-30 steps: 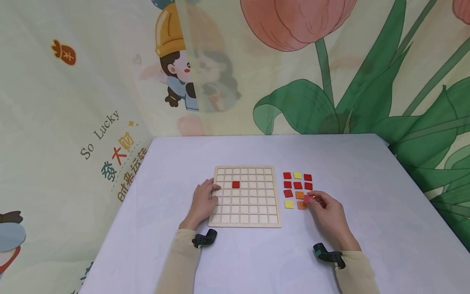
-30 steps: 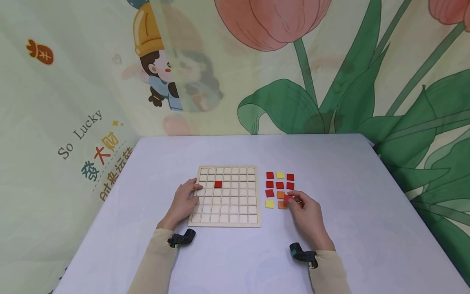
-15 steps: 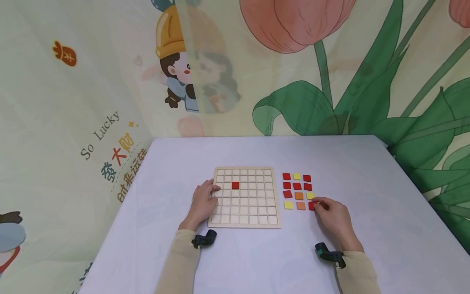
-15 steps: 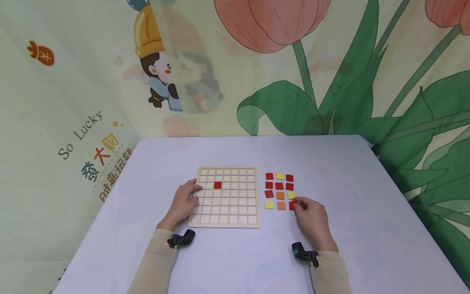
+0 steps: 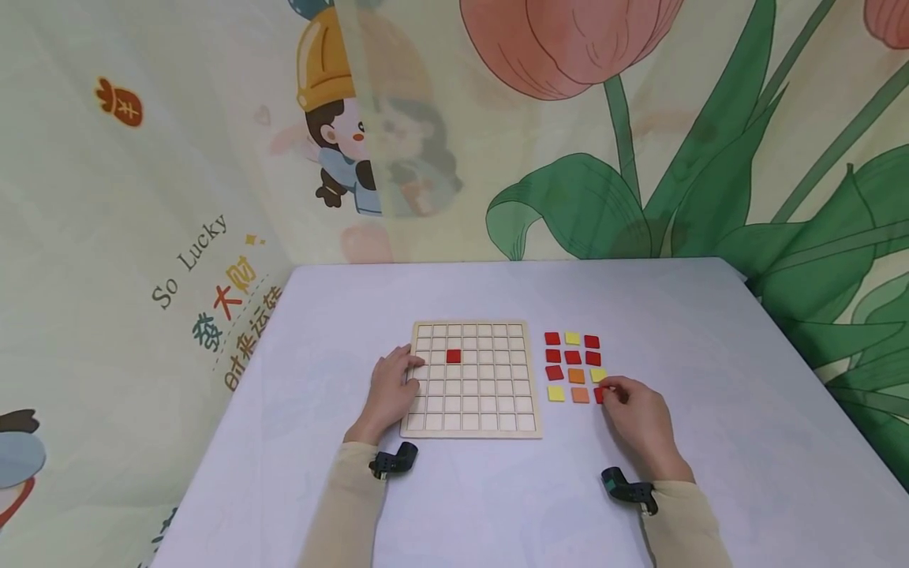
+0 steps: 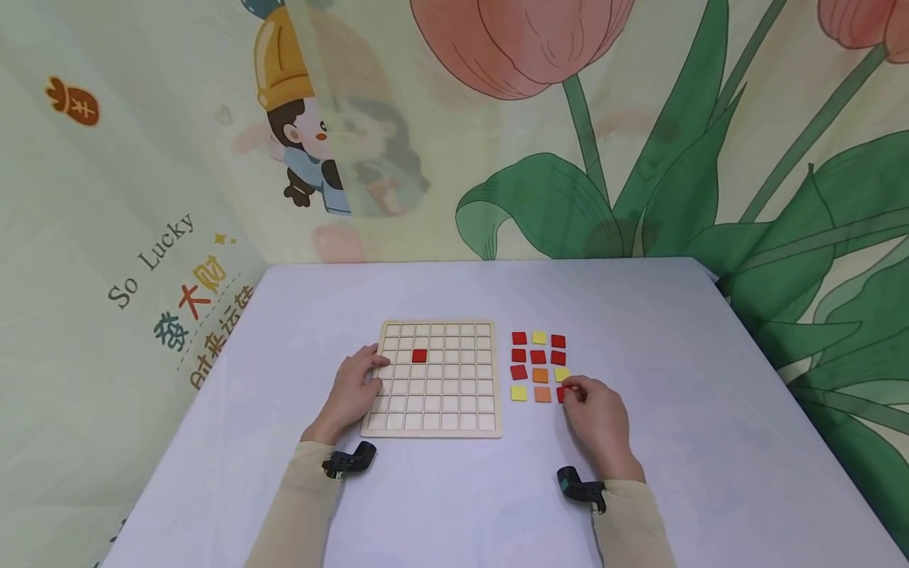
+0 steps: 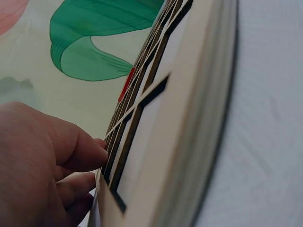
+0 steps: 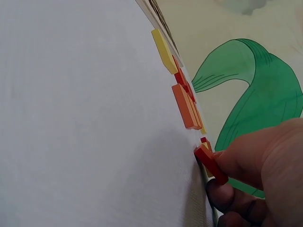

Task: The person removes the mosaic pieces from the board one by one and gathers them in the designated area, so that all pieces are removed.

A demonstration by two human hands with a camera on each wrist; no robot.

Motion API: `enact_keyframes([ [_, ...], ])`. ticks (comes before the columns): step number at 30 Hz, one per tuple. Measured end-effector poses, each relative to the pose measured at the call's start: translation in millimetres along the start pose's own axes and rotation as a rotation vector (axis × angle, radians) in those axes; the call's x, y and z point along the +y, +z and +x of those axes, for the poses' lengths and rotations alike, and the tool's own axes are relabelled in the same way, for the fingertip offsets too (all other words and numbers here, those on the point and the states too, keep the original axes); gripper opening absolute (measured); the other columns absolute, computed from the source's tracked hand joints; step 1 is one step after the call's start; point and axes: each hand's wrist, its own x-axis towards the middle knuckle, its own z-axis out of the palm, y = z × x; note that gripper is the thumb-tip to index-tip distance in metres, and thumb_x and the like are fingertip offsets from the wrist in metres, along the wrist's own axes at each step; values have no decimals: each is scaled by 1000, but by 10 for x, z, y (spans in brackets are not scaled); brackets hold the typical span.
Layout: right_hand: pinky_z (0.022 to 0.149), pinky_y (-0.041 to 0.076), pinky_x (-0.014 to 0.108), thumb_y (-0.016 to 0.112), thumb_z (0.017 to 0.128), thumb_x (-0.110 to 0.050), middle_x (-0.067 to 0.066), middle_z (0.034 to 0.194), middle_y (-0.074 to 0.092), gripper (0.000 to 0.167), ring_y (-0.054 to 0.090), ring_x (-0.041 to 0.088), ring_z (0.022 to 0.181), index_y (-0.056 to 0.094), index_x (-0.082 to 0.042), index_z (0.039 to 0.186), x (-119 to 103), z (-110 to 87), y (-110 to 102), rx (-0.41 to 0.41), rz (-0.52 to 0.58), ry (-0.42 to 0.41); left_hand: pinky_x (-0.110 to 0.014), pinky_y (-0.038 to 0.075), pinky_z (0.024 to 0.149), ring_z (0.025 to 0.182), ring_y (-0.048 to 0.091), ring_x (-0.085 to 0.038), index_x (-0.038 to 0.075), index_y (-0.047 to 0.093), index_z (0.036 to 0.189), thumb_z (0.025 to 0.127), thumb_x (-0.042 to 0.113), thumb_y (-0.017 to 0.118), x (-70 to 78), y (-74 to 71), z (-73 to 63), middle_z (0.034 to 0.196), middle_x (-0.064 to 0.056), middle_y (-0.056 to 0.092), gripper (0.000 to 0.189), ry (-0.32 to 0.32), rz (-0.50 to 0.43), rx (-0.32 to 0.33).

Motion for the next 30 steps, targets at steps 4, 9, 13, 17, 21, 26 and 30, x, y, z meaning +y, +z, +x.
enact_keyframes([
  [4,71,53,36,64,93,-13,14,95,60,23,52,27,86,69,-1,111,-2,5,9,23,-19,-20,-47,5,122,145,26,-32,3,63,118,86,1,51,4,-6,0,152,-17,39,34,-2,3,0],
  [9,74,53,38,65,92,-11,15,97,59,20,52,28,87,69,-1,109,10,10,17,40,-17,-41,-47,6,122,145,26,-32,3,63,117,86,1,51,1,-7,1,152,-17,40,34,0,5,0],
  [13,70,52,35,65,92,-11,14,95,59,19,52,27,86,69,-2,108,15,6,16,57,-14,-50,-48,6,122,145,27,-33,3,63,117,86,1,50,-5,-4,-1,151,-17,40,34,7,6,1],
  [17,63,48,29,64,92,-12,12,92,58,18,51,24,82,69,-2,107,16,0,23,108,11,-59,-48,7,122,145,27,-33,3,64,116,86,1,50,-12,-8,-6,151,-18,41,33,18,11,3],
  [21,59,45,24,62,94,-13,10,91,60,18,50,22,79,70,-4,107,5,3,55,185,51,-83,-50,8,122,144,28,-35,2,63,116,85,0,51,-12,-14,-16,150,-19,41,33,34,10,5],
  [26,58,43,18,61,95,-13,11,98,64,18,51,21,82,70,-4,108,-115,-1,123,187,174,-101,-50,8,121,144,29,-36,2,64,115,85,-1,51,-12,-19,-16,149,-20,42,33,42,7,15],
  [30,58,42,15,61,95,-11,10,98,65,18,50,20,81,70,-4,108,-216,-26,200,149,266,-128,-49,8,122,144,28,-34,3,64,115,85,-1,52,-9,-17,-10,150,-18,42,33,25,11,16],
])
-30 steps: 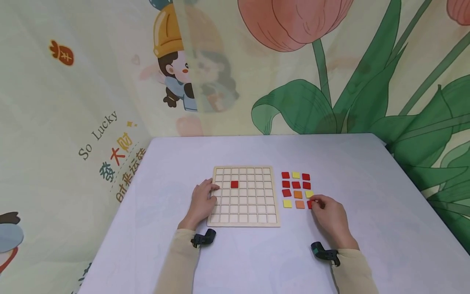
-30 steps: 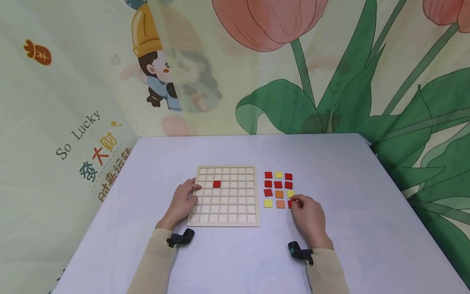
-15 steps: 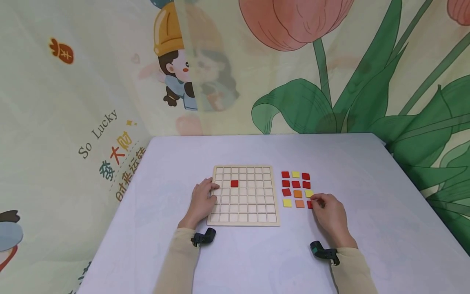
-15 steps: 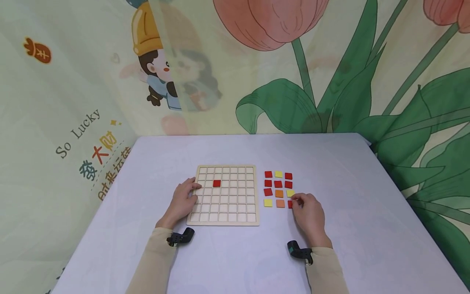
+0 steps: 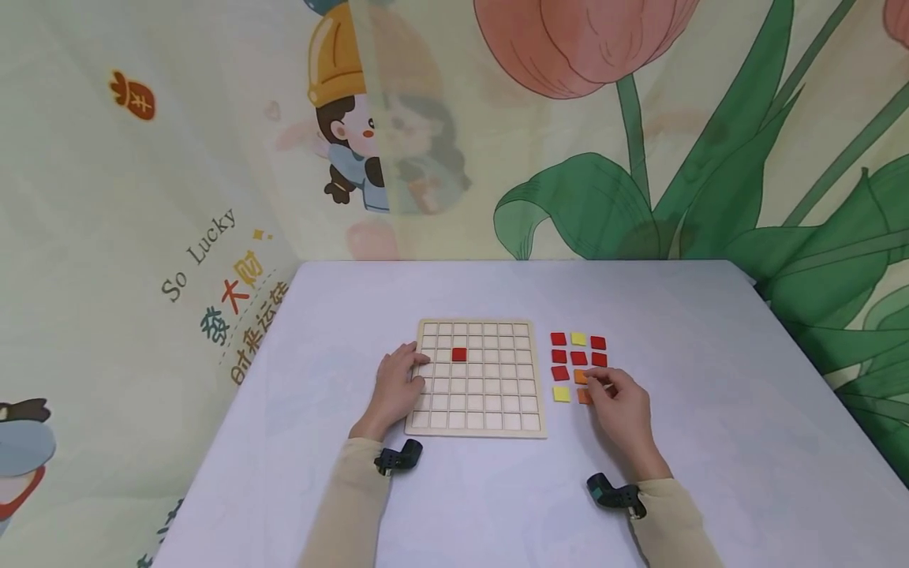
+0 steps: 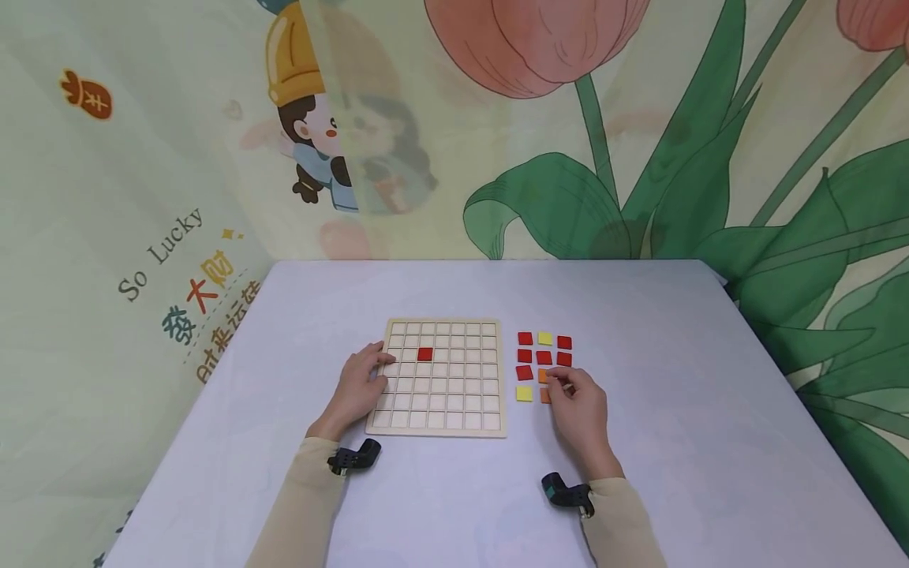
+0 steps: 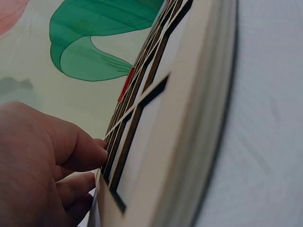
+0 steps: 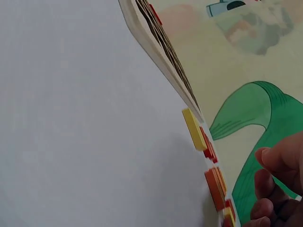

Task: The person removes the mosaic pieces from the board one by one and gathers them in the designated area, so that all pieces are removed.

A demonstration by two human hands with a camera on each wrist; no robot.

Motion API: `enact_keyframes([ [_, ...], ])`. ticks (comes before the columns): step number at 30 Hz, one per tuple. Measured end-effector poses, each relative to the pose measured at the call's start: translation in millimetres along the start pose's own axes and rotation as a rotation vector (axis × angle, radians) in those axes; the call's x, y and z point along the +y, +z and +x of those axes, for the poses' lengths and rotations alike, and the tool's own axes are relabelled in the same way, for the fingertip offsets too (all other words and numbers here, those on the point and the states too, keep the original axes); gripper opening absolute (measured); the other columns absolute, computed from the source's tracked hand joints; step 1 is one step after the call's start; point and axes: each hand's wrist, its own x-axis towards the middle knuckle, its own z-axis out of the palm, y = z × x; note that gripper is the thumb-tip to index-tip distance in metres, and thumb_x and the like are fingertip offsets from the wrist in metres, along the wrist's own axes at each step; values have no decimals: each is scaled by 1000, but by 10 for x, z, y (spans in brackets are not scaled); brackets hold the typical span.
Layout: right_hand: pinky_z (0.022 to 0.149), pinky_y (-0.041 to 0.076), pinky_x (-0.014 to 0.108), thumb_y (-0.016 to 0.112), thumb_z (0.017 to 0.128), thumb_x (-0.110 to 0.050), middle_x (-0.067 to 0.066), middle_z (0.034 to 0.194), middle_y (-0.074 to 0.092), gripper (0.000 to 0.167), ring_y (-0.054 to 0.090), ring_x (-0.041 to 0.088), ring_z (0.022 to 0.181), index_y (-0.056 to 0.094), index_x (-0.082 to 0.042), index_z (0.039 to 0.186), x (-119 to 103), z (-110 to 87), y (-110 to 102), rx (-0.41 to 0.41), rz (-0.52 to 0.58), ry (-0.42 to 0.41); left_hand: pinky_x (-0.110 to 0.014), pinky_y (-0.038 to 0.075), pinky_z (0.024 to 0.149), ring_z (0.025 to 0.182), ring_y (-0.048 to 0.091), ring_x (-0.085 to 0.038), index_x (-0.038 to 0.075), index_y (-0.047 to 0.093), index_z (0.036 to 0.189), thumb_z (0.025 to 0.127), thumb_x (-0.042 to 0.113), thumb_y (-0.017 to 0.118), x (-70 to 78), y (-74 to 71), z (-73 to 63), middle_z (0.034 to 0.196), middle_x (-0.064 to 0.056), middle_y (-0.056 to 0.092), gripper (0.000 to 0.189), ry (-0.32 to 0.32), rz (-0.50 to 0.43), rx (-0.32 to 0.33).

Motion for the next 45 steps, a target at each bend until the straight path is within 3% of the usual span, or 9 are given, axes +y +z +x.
enact_keyframes([
  [10,56,45,18,65,92,-8,4,97,67,14,51,20,72,72,-10,104,-242,-136,269,-104,155,-85,-47,8,122,144,28,-32,3,64,115,86,-1,51,-18,-9,0,150,-17,42,33,-17,7,-7],
  [19,57,48,20,67,91,-13,-3,95,65,15,53,19,75,72,-16,105,-484,-203,515,-216,174,-141,-47,8,122,145,28,-33,3,64,115,86,0,51,-30,-17,12,150,-17,42,33,-15,-7,-6],
  [26,66,51,21,66,92,-12,-4,97,65,15,54,17,82,72,-15,105,-661,-138,727,-296,195,-145,-47,7,122,145,28,-32,3,64,115,86,0,51,-45,-3,-8,151,-17,41,32,-29,-10,-7],
  [34,73,53,26,65,93,-15,-5,99,66,15,54,15,84,72,-17,105,-811,19,923,-374,125,-166,-47,7,122,145,27,-32,4,64,114,87,1,51,-30,14,-1,151,-17,40,30,-27,-11,0],
  [39,69,50,27,65,92,-16,-4,94,66,14,54,15,80,72,-17,103,-869,101,1029,-382,73,-166,-48,9,122,144,28,-33,3,64,112,86,0,51,-10,12,2,150,-18,41,29,-12,-16,-2],
  [45,76,53,31,62,92,-14,-3,100,70,17,59,13,86,74,-14,103,-953,165,1140,-374,84,-194,-47,9,122,145,28,-32,5,65,113,86,0,51,-17,21,20,151,-17,41,31,-11,-23,2],
])
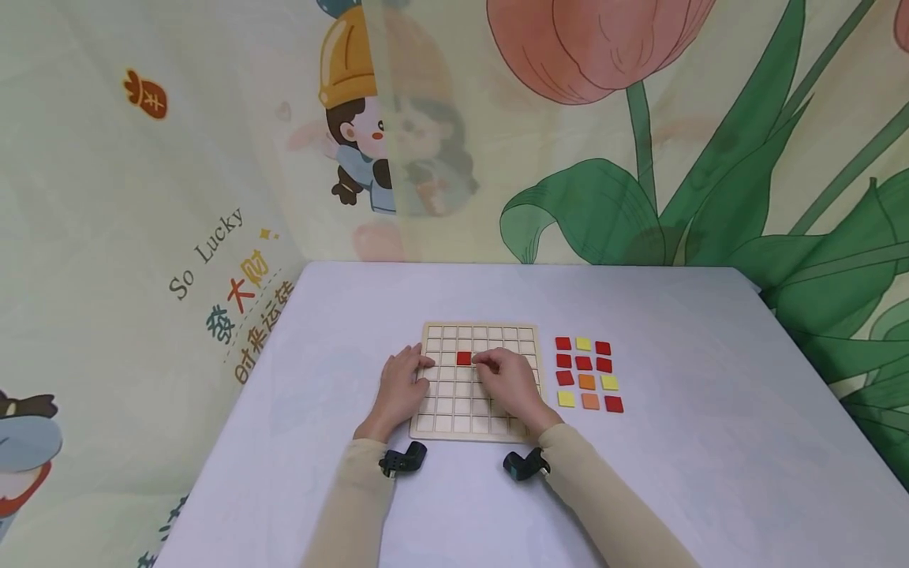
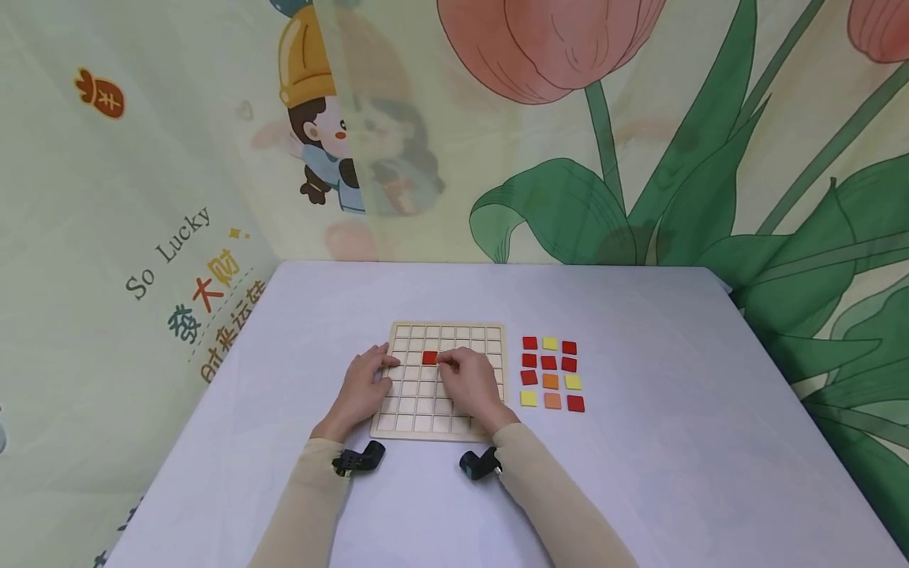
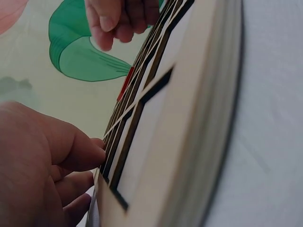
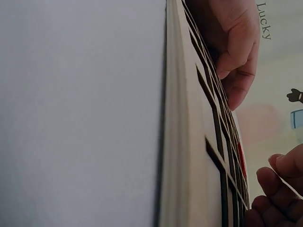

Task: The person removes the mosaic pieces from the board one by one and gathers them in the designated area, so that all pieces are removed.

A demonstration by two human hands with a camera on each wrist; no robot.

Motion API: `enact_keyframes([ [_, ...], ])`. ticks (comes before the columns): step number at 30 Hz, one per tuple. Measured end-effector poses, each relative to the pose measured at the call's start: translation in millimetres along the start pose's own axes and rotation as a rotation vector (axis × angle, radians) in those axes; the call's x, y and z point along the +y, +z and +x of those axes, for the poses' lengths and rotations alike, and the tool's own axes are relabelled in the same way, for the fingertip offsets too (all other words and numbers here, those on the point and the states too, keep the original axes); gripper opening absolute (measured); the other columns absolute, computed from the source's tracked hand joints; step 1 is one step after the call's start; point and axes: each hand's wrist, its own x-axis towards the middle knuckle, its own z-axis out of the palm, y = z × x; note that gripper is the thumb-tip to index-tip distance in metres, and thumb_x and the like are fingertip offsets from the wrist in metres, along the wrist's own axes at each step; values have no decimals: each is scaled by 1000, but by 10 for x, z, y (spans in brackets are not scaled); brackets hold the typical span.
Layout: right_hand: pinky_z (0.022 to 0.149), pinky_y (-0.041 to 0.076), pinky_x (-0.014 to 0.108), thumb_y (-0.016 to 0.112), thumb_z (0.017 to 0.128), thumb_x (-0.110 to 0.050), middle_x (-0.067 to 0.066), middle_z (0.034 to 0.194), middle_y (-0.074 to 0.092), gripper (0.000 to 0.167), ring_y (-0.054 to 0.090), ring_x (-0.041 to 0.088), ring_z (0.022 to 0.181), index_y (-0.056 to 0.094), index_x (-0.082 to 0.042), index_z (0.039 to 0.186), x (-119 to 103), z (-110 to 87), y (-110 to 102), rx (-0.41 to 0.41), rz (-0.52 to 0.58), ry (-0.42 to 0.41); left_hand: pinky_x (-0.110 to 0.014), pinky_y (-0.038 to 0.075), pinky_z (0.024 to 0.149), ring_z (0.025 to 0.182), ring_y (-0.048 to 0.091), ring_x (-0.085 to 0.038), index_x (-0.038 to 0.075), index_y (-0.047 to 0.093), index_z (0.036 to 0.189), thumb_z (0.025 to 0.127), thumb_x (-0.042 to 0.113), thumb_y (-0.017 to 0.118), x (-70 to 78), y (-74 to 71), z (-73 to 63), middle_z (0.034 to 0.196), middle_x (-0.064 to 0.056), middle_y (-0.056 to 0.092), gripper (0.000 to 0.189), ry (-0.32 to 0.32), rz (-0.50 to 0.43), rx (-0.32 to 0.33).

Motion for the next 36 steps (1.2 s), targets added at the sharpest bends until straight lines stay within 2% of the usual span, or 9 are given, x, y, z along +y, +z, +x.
enact_keyframes([
  [3,73,52,30,61,92,-14,-4,97,69,19,57,13,82,74,-14,105,-17,57,42,-22,-2,-5,-47,7,122,145,26,-32,6,65,114,86,1,52,-9,16,5,152,-16,39,32,-9,-13,-7],
  [9,68,48,28,61,90,-13,-3,87,62,22,54,14,77,71,-11,110,-36,187,102,-70,-83,-17,-47,8,122,145,27,-32,6,66,114,86,1,52,-19,42,4,152,-16,40,31,-10,-12,-4],
  [18,64,47,27,67,88,-14,-4,79,59,21,53,13,71,71,-10,108,-32,244,128,-55,-119,-1,-47,8,122,145,28,-32,5,65,115,87,1,52,27,26,-10,151,-17,41,31,-8,-6,-3],
  [23,64,45,27,68,88,-13,-3,78,58,23,51,14,71,70,-8,110,-24,257,142,-48,-147,1,-47,8,122,145,28,-32,5,66,114,87,1,52,28,29,-6,151,-17,41,31,-7,-2,-1],
  [36,65,44,28,70,88,-16,-3,80,57,19,51,15,73,71,-11,106,4,300,157,-98,-140,14,-47,8,122,145,27,-32,4,65,115,88,2,52,10,15,-6,152,-17,40,30,-2,-4,5],
])
